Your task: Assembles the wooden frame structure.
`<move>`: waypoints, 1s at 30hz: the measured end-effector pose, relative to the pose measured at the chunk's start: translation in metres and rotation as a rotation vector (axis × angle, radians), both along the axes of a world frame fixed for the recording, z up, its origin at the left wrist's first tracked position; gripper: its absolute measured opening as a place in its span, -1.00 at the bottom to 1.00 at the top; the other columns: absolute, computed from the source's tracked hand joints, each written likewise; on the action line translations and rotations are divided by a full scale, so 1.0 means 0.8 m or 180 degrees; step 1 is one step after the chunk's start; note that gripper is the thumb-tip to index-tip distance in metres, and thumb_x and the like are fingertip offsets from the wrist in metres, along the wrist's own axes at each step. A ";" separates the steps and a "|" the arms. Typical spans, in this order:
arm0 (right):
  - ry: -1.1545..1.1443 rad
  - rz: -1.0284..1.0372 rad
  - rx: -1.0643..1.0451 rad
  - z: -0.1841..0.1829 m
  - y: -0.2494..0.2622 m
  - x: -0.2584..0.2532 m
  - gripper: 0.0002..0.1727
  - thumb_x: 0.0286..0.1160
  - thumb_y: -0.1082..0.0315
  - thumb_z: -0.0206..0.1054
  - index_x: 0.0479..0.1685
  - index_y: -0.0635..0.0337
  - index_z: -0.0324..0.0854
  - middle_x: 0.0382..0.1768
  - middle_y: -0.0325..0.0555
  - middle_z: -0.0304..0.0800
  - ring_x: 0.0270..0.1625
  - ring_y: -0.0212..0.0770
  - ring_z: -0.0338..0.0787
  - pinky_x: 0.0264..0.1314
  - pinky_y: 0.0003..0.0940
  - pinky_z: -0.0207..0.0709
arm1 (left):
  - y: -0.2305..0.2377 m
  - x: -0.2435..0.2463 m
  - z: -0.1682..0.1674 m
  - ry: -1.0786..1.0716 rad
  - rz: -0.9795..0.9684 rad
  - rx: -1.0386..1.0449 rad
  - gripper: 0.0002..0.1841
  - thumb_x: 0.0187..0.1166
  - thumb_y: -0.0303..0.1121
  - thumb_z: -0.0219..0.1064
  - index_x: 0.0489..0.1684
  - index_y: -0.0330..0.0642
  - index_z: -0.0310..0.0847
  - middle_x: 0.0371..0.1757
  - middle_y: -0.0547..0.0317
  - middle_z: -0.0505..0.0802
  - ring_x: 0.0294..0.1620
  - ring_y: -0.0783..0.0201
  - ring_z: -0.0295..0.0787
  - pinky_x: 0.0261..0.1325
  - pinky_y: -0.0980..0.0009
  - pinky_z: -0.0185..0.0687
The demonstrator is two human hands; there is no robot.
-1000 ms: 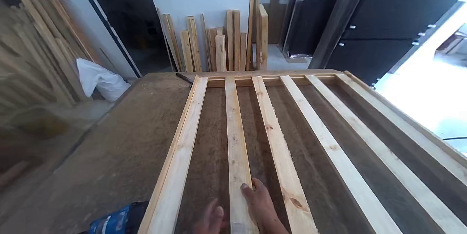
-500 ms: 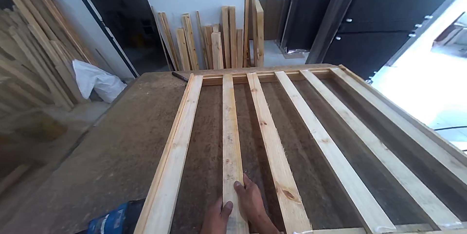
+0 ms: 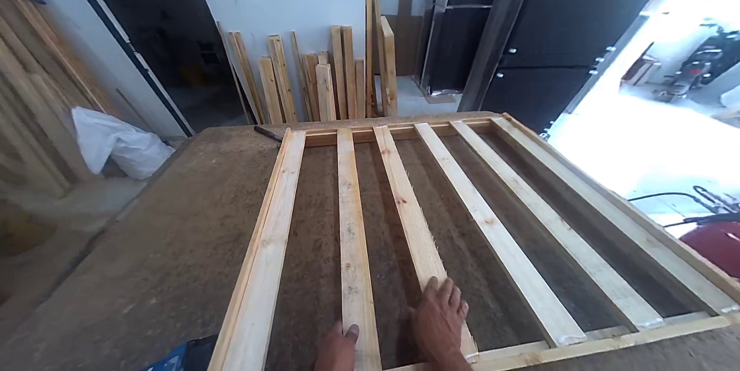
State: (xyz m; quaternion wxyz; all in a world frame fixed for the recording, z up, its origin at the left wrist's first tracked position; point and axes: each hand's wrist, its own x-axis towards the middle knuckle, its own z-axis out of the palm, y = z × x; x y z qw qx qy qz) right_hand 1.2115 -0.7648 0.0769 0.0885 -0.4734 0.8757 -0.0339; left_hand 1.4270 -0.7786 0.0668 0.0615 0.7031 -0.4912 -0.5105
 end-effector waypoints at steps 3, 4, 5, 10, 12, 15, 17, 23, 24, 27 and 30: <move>-0.0058 -0.0298 0.0753 0.016 -0.010 -0.021 0.07 0.38 0.26 0.44 0.94 0.04 -0.15 0.67 0.48 0.20 0.44 0.46 0.58 0.28 0.29 0.59 | 0.006 -0.006 0.008 -0.0179 0.0072 -0.0181 -0.29 0.74 0.14 0.15 0.72 -0.18 0.32 0.36 -0.22 0.78 0.42 -0.16 0.72 0.49 -0.22 0.54; -0.0308 -0.0253 0.0873 0.038 -0.014 -0.021 0.12 0.35 0.26 0.46 0.94 0.05 -0.20 0.65 0.47 0.24 0.40 0.44 0.62 0.27 0.27 0.63 | 0.010 -0.008 0.012 -0.0237 0.0082 -0.0410 -0.20 0.72 0.16 0.16 0.82 -0.20 0.16 0.43 -0.27 0.74 0.47 -0.20 0.68 0.54 -0.22 0.50; -0.0583 -0.0148 0.0916 0.063 -0.014 -0.021 0.14 0.29 0.23 0.47 0.93 0.07 -0.20 0.60 0.45 0.31 0.35 0.40 0.67 0.25 0.23 0.66 | 0.016 -0.011 0.014 -0.0317 0.0080 -0.0750 -0.15 0.70 0.17 0.19 0.85 -0.23 0.09 0.48 -0.29 0.69 0.50 -0.21 0.65 0.57 -0.21 0.48; -0.2646 0.0183 0.0026 0.117 0.000 -0.079 -0.42 0.30 0.25 0.46 0.40 0.12 0.53 -0.02 0.00 0.84 -0.04 -0.05 0.89 0.00 0.02 0.79 | 0.062 -0.034 0.001 -0.0330 -0.0158 -0.3083 -0.38 0.63 0.01 0.29 0.43 -0.36 0.60 0.45 -0.33 0.70 0.59 -0.32 0.52 0.65 -0.18 0.39; -0.3390 -0.0005 -0.0658 0.078 0.006 -0.113 -0.36 0.47 0.22 0.43 0.59 0.12 0.44 0.21 0.03 0.81 0.08 -0.10 0.89 0.12 -0.05 0.81 | 0.076 -0.063 0.018 0.0141 -0.0284 -0.2798 -0.43 0.70 -0.06 0.28 0.45 -0.38 0.59 0.33 -0.21 0.80 0.44 -0.15 0.70 0.55 -0.10 0.55; -0.3771 -0.0144 -0.1311 0.034 0.018 -0.122 -0.36 0.60 0.26 0.33 0.71 0.11 0.37 0.33 0.02 0.76 0.12 -0.14 0.88 0.15 -0.12 0.81 | 0.081 -0.119 0.045 0.0930 -0.0703 -0.1631 -0.32 0.79 -0.07 0.19 0.76 -0.37 0.22 0.21 -0.09 0.89 0.20 0.04 0.88 0.39 -0.06 0.72; -0.4068 -0.0226 -0.1558 0.017 0.026 -0.120 -0.40 0.62 0.34 0.29 0.68 0.16 0.42 0.18 0.01 0.87 0.05 -0.17 0.92 0.12 -0.16 0.84 | 0.075 -0.151 0.045 0.1097 -0.0787 -0.1114 -0.26 0.81 -0.02 0.13 0.87 -0.28 0.04 0.25 -0.17 0.86 0.24 0.00 0.87 0.45 -0.08 0.67; -0.4437 -0.0295 -0.1602 -0.008 0.022 -0.158 -0.39 0.61 0.40 0.30 0.70 0.22 0.40 0.20 0.01 0.87 0.07 -0.19 0.92 0.14 -0.23 0.84 | 0.062 -0.206 0.036 0.1003 -0.0389 -0.0814 -0.34 0.74 -0.15 0.25 0.85 -0.05 0.20 0.18 0.00 0.91 0.10 0.17 0.92 0.34 0.06 0.78; -0.4457 -0.0299 -0.1582 -0.012 0.022 -0.161 -0.39 0.62 0.38 0.30 0.70 0.20 0.40 0.20 0.00 0.86 0.07 -0.20 0.92 0.13 -0.23 0.84 | 0.064 -0.210 0.034 0.1031 -0.0341 -0.0830 -0.35 0.74 -0.19 0.25 0.84 -0.06 0.22 0.26 0.02 0.88 0.17 0.20 0.90 0.39 0.10 0.77; -0.4456 -0.0295 -0.1466 -0.019 0.027 -0.165 -0.38 0.65 0.34 0.28 0.73 0.16 0.36 0.21 0.00 0.85 0.08 -0.21 0.91 0.15 -0.22 0.83 | 0.069 -0.215 0.028 0.1030 -0.0298 -0.0844 -0.37 0.75 -0.23 0.23 0.84 -0.07 0.23 0.38 0.01 0.83 0.26 0.22 0.86 0.44 0.12 0.73; -0.4480 -0.0351 -0.1456 -0.019 0.027 -0.159 -0.38 0.65 0.34 0.27 0.73 0.14 0.35 0.27 0.01 0.82 0.12 -0.21 0.89 0.18 -0.20 0.81 | 0.071 -0.214 0.025 0.0923 -0.0292 -0.0903 -0.39 0.77 -0.22 0.21 0.83 -0.06 0.25 0.49 0.04 0.76 0.38 0.25 0.79 0.53 0.15 0.65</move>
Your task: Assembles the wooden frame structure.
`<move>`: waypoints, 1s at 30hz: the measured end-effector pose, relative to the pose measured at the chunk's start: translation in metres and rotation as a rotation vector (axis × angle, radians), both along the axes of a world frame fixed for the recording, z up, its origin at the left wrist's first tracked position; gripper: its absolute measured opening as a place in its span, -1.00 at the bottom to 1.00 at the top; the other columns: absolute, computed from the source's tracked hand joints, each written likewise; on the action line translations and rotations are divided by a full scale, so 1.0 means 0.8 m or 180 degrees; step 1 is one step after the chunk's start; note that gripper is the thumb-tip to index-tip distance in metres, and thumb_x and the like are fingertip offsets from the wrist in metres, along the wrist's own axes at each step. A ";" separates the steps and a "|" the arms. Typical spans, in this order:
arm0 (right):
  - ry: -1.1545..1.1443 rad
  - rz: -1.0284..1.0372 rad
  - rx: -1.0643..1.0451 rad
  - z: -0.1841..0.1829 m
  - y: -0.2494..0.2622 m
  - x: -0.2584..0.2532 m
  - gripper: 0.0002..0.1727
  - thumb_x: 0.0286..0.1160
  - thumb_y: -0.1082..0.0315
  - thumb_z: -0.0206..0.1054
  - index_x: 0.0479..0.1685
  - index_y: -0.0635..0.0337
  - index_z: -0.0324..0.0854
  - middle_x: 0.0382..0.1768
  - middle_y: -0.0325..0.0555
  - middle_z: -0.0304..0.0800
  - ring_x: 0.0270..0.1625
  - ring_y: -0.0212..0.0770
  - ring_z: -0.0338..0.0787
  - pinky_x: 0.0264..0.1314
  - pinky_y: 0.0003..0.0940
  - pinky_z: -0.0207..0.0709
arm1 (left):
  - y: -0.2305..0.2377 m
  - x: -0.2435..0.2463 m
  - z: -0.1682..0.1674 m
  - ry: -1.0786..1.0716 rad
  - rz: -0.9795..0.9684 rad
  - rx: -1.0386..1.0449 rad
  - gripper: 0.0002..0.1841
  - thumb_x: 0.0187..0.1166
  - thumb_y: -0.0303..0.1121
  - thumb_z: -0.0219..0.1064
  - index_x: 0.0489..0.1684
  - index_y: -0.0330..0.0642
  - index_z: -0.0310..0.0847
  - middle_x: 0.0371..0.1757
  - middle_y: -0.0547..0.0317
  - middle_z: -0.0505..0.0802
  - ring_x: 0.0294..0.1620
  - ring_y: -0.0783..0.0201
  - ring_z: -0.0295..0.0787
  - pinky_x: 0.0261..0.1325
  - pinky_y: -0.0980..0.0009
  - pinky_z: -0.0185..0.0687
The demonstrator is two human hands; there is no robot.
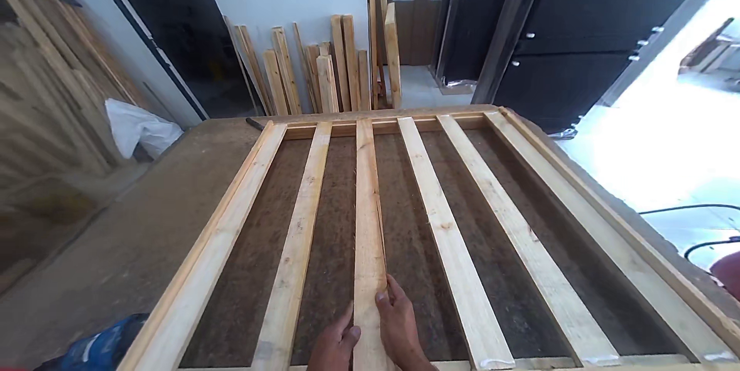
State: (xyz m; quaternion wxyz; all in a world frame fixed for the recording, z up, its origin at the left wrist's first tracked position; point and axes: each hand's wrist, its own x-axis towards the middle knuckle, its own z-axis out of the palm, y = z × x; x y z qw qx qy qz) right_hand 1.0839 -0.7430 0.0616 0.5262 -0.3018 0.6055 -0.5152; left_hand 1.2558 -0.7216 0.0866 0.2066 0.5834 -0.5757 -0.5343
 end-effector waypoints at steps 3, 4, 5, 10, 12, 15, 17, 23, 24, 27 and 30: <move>0.0011 0.0021 0.0050 -0.007 -0.002 0.002 -0.37 0.67 0.32 0.27 0.76 0.12 0.32 0.33 -0.01 0.79 0.18 -0.22 0.88 0.23 -0.21 0.79 | -0.002 0.000 -0.005 -0.0176 -0.0015 -0.0016 -0.40 0.77 -0.21 0.18 0.83 -0.04 0.25 0.57 0.08 0.71 0.48 0.27 0.71 0.61 0.15 0.57; 0.0080 0.0082 0.0115 -0.012 -0.005 0.003 -0.36 0.68 0.30 0.26 0.78 0.09 0.31 0.37 -0.01 0.77 0.23 -0.22 0.86 0.29 -0.19 0.77 | -0.004 -0.001 -0.005 -0.0335 -0.0058 0.0017 -0.40 0.78 -0.21 0.17 0.84 -0.04 0.24 0.58 0.08 0.69 0.53 0.24 0.67 0.65 0.13 0.51; 0.0252 0.0204 0.0236 -0.015 -0.006 0.002 -0.35 0.69 0.26 0.24 0.80 0.06 0.28 0.39 0.00 0.75 0.27 -0.19 0.84 0.33 -0.15 0.73 | -0.007 -0.005 -0.003 -0.0546 -0.0116 0.0083 -0.39 0.79 -0.20 0.15 0.85 -0.02 0.21 0.58 0.07 0.69 0.55 0.21 0.65 0.68 0.10 0.47; 0.2712 0.1121 0.1068 0.045 -0.007 -0.030 -0.38 0.63 -0.02 0.23 0.63 0.02 0.48 0.45 0.11 0.62 0.45 0.08 0.68 0.46 0.08 0.59 | -0.023 -0.026 0.005 -0.1516 -0.0469 0.0437 -0.38 0.84 -0.16 0.07 0.91 0.08 0.10 0.53 0.02 0.72 0.52 0.04 0.68 0.63 -0.03 0.48; 0.3719 0.0742 0.1058 0.051 0.004 -0.076 -0.28 0.48 -0.14 0.34 0.62 0.02 0.52 0.67 0.25 0.38 0.71 0.25 0.37 0.67 0.29 0.29 | -0.020 -0.027 0.004 -0.1703 -0.0487 0.0413 -0.39 0.84 -0.15 0.05 0.91 0.12 0.09 0.48 0.01 0.76 0.46 0.01 0.73 0.56 -0.05 0.55; 0.4493 0.0406 0.1704 0.026 0.010 -0.153 0.06 0.24 -0.02 0.53 0.85 0.07 0.16 0.72 0.48 0.16 0.66 0.52 0.34 0.54 0.48 0.29 | -0.021 -0.031 0.006 -0.1831 -0.0469 0.0410 -0.39 0.86 -0.13 0.01 0.92 0.16 0.05 0.47 0.03 0.76 0.45 0.02 0.73 0.54 -0.05 0.56; 0.4439 0.0705 0.2267 0.031 0.008 -0.166 0.11 0.32 0.16 0.47 0.94 0.00 -0.14 0.70 0.44 0.20 0.46 0.45 0.57 0.32 0.29 0.57 | -0.018 -0.031 0.007 -0.1882 -0.0497 0.0448 -0.39 0.86 -0.12 -0.02 0.93 0.17 0.03 0.48 0.06 0.76 0.45 0.03 0.73 0.54 -0.04 0.57; 0.3009 0.1039 0.1474 0.150 0.003 -0.191 -0.52 0.46 0.26 0.36 0.39 0.13 0.52 0.01 0.08 0.81 0.05 0.06 0.86 0.10 0.11 0.73 | -0.017 -0.032 0.004 -0.1897 -0.0505 0.0370 -0.38 0.86 -0.10 -0.01 0.93 0.10 0.03 0.32 -0.09 0.83 0.31 -0.10 0.81 0.42 -0.14 0.64; 0.2499 0.0889 0.1157 0.147 0.006 -0.209 -0.56 0.46 0.23 0.39 0.33 0.08 0.60 -0.05 -0.02 0.85 -0.02 -0.05 0.88 0.06 0.03 0.76 | -0.015 -0.033 0.003 -0.1873 -0.0438 0.0355 -0.38 0.84 -0.11 0.00 0.92 0.11 0.06 0.32 -0.08 0.83 0.31 -0.09 0.81 0.42 -0.15 0.64; 0.0833 0.0505 0.0303 0.110 0.016 -0.242 -0.53 0.62 0.31 0.32 0.52 0.11 0.56 0.07 -0.01 0.90 0.00 -0.11 0.93 0.07 -0.12 0.86 | -0.014 -0.041 -0.001 -0.1919 -0.0217 0.0202 -0.36 0.81 -0.10 0.02 0.93 0.19 0.03 0.29 -0.07 0.85 0.25 -0.11 0.84 0.35 -0.19 0.68; 0.0309 0.0099 0.0037 0.069 0.024 -0.239 -0.41 0.75 0.35 0.20 0.77 0.06 0.32 0.24 0.04 0.84 0.10 -0.08 0.92 0.14 -0.12 0.85 | -0.012 -0.046 -0.004 -0.2072 -0.0232 0.0136 -0.29 0.81 0.05 0.01 0.96 0.21 -0.09 0.25 -0.09 0.86 0.22 -0.13 0.85 0.31 -0.19 0.70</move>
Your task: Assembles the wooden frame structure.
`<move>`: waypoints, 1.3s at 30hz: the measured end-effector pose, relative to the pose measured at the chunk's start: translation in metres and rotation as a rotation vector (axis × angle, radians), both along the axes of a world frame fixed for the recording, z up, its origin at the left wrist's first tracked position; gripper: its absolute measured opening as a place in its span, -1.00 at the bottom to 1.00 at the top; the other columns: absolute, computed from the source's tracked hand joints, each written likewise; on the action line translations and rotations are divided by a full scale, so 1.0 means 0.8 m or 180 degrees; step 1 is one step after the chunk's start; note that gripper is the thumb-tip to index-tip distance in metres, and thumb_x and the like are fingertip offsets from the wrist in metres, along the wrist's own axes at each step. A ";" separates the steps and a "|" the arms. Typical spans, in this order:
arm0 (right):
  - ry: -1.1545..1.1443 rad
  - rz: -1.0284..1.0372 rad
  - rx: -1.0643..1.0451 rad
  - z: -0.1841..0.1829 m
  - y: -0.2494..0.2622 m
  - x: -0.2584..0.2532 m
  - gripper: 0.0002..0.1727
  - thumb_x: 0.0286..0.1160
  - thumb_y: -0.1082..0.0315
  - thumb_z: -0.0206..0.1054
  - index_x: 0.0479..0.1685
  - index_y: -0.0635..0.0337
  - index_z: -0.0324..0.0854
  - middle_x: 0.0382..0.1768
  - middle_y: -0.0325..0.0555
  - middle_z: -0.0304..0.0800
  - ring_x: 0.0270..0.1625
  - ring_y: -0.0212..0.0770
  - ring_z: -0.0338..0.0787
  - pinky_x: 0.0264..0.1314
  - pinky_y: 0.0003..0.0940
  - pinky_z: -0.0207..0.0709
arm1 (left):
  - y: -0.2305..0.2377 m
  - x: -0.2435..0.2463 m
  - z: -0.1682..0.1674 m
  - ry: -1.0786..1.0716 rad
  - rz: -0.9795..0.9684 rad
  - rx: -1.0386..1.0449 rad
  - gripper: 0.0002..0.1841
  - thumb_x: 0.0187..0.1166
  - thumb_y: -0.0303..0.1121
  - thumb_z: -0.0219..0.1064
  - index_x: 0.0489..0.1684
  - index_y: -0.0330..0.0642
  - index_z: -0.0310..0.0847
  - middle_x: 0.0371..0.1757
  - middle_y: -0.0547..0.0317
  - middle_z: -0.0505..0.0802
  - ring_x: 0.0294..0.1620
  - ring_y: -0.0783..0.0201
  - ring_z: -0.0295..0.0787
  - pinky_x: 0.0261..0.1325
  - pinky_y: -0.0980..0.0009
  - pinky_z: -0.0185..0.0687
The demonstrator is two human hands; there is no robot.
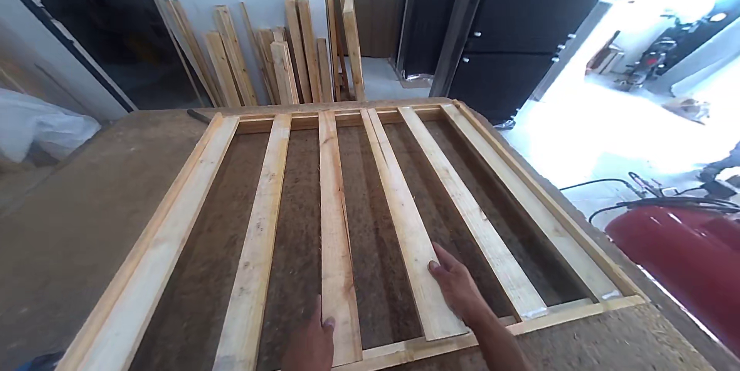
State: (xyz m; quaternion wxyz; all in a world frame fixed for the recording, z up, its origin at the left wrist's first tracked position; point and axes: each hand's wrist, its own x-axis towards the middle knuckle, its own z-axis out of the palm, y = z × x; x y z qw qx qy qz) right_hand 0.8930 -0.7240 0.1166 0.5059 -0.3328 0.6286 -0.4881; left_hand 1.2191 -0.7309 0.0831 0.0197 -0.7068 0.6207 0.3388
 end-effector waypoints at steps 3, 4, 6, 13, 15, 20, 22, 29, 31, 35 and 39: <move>-0.0001 -0.0121 0.0019 -0.032 0.004 0.000 -0.38 0.73 0.34 0.24 0.80 0.02 0.31 0.23 0.00 0.86 0.07 -0.12 0.93 0.12 -0.14 0.87 | 0.002 0.001 -0.002 0.0039 0.0040 -0.0012 -0.31 0.81 0.05 0.02 0.94 0.19 -0.03 0.30 -0.09 0.85 0.28 -0.15 0.83 0.37 -0.21 0.66; -0.0028 -0.0132 0.0002 -0.040 0.006 -0.001 -0.39 0.73 0.34 0.24 0.79 0.02 0.32 0.22 0.00 0.86 0.07 -0.12 0.93 0.11 -0.14 0.87 | 0.003 0.002 -0.002 0.0032 0.0041 -0.0042 -0.33 0.82 0.02 0.01 0.94 0.17 0.00 0.30 -0.10 0.85 0.28 -0.16 0.82 0.37 -0.22 0.65; -0.0025 -0.0162 0.0025 -0.052 0.007 -0.004 -0.41 0.72 0.33 0.24 0.76 0.03 0.34 0.19 0.01 0.86 0.04 -0.13 0.94 0.09 -0.14 0.87 | 0.004 0.002 -0.003 0.0005 0.0049 -0.0131 -0.36 0.84 -0.03 -0.01 0.93 0.12 0.04 0.30 -0.15 0.84 0.29 -0.21 0.81 0.38 -0.27 0.62; 0.0619 0.0223 0.0784 -0.071 0.001 -0.029 -0.38 0.68 0.15 0.27 0.73 0.01 0.37 0.27 0.02 0.81 0.19 -0.11 0.86 0.28 -0.06 0.74 | 0.006 0.002 -0.010 -0.0122 0.0109 -0.0328 -0.39 0.82 -0.05 -0.01 0.87 0.04 0.19 0.40 -0.19 0.79 0.41 -0.23 0.73 0.51 -0.31 0.49; 0.1686 0.0404 0.0846 -0.028 0.012 -0.052 -0.23 0.64 -0.10 0.26 0.81 0.01 0.26 0.44 0.11 0.63 0.37 0.01 0.73 0.42 0.02 0.62 | 0.010 -0.003 -0.004 -0.0140 0.0162 -0.0462 -0.35 0.80 0.01 0.01 0.88 0.04 0.17 0.36 -0.19 0.81 0.36 -0.22 0.77 0.46 -0.31 0.54; 0.3824 0.0116 0.1282 -0.017 0.039 -0.173 0.07 0.23 -0.15 0.53 0.80 0.17 0.24 0.69 0.42 0.28 0.69 0.41 0.33 0.67 0.34 0.23 | 0.026 -0.009 -0.009 -0.0110 0.0466 -0.1282 -0.28 0.73 0.09 0.09 0.79 -0.19 0.26 0.27 -0.08 0.86 0.28 -0.06 0.82 0.42 -0.19 0.62; 0.3929 0.0485 0.1990 -0.031 0.032 -0.191 0.21 0.13 0.00 0.60 0.88 0.19 0.00 0.58 0.45 0.36 0.43 0.43 0.60 0.33 0.29 0.58 | 0.034 -0.008 -0.013 -0.0142 0.0518 -0.1496 -0.32 0.73 0.07 0.09 0.71 -0.22 0.37 0.22 -0.07 0.88 0.25 -0.03 0.83 0.40 -0.16 0.64; 0.1907 0.1052 0.1277 0.091 0.018 -0.200 -0.41 0.29 0.14 0.44 0.38 0.10 0.52 -0.07 0.07 0.79 -0.14 0.02 0.84 -0.13 0.08 0.72 | 0.031 -0.005 -0.017 -0.0165 0.0757 -0.1437 -0.30 0.67 0.14 0.14 0.69 -0.14 0.41 0.19 0.03 0.90 0.23 0.00 0.85 0.37 -0.19 0.65; 0.0810 0.0765 0.0844 0.072 0.019 -0.228 -0.51 0.25 0.37 0.42 0.28 0.14 0.64 -0.10 0.01 0.85 -0.17 -0.07 0.86 -0.16 -0.03 0.77 | 0.030 -0.005 -0.015 -0.0143 0.0769 -0.1417 -0.30 0.67 0.14 0.14 0.69 -0.14 0.41 0.19 0.04 0.91 0.22 0.01 0.85 0.37 -0.19 0.65; -0.0069 0.0150 0.0242 0.010 0.034 -0.240 -0.53 0.40 0.48 0.33 0.36 0.23 0.63 -0.02 0.09 0.90 -0.10 -0.02 0.94 -0.06 -0.05 0.87 | 0.032 -0.007 -0.014 -0.0015 0.0708 -0.1569 -0.30 0.67 0.13 0.15 0.67 -0.18 0.41 0.18 0.02 0.90 0.21 0.01 0.85 0.36 -0.17 0.66; -0.0450 -0.0325 -0.0234 -0.031 0.049 -0.232 -0.60 0.45 0.54 0.29 0.29 0.37 0.67 -0.06 0.17 0.91 -0.11 -0.01 0.94 -0.04 -0.08 0.86 | 0.035 -0.004 -0.018 0.0175 0.0704 -0.1726 -0.32 0.68 0.06 0.20 0.65 -0.26 0.41 0.22 -0.05 0.88 0.28 -0.01 0.82 0.43 -0.13 0.63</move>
